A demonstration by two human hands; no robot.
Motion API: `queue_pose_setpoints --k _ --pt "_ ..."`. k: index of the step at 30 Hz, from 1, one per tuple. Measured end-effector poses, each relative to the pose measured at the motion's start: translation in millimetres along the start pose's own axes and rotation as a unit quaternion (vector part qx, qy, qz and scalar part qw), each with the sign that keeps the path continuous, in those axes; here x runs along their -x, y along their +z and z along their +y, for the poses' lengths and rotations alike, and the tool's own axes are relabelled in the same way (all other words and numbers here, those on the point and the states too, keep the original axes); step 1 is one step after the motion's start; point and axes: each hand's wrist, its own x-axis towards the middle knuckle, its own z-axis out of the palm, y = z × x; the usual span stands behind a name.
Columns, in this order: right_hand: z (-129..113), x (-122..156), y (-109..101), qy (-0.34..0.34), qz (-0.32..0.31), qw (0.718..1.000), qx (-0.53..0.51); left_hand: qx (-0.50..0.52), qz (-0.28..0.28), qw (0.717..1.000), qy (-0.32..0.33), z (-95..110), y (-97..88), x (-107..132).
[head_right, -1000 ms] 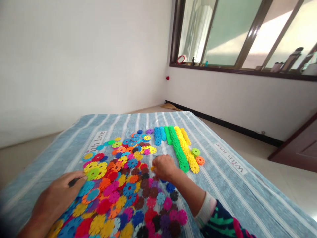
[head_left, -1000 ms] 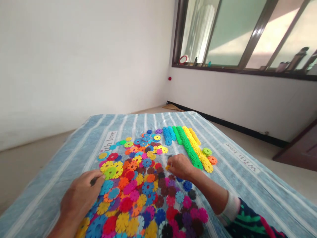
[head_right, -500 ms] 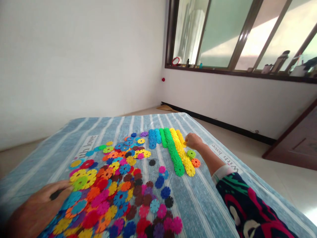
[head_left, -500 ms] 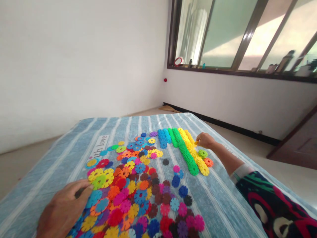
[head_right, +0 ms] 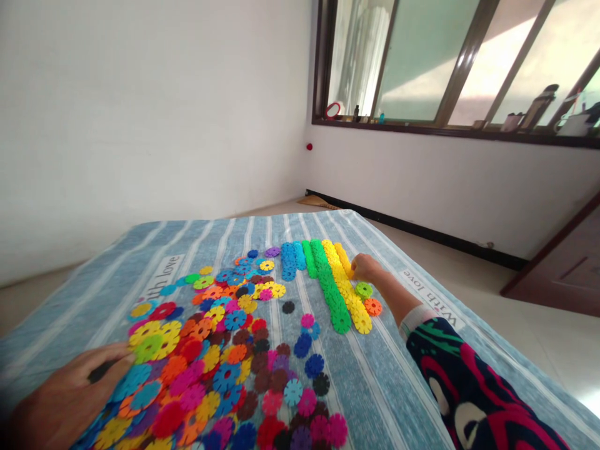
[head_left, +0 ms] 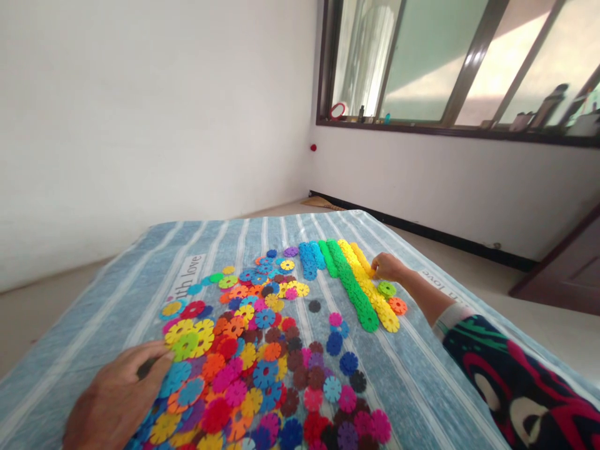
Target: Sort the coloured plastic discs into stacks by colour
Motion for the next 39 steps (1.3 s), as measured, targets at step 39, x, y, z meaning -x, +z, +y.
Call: queue_pose_setpoints --k 39 --pt "-204 183 26 -0.446 0.026 0.887 -0.114 0.034 -0.030 0.999 0.024 32 -21.5 18"
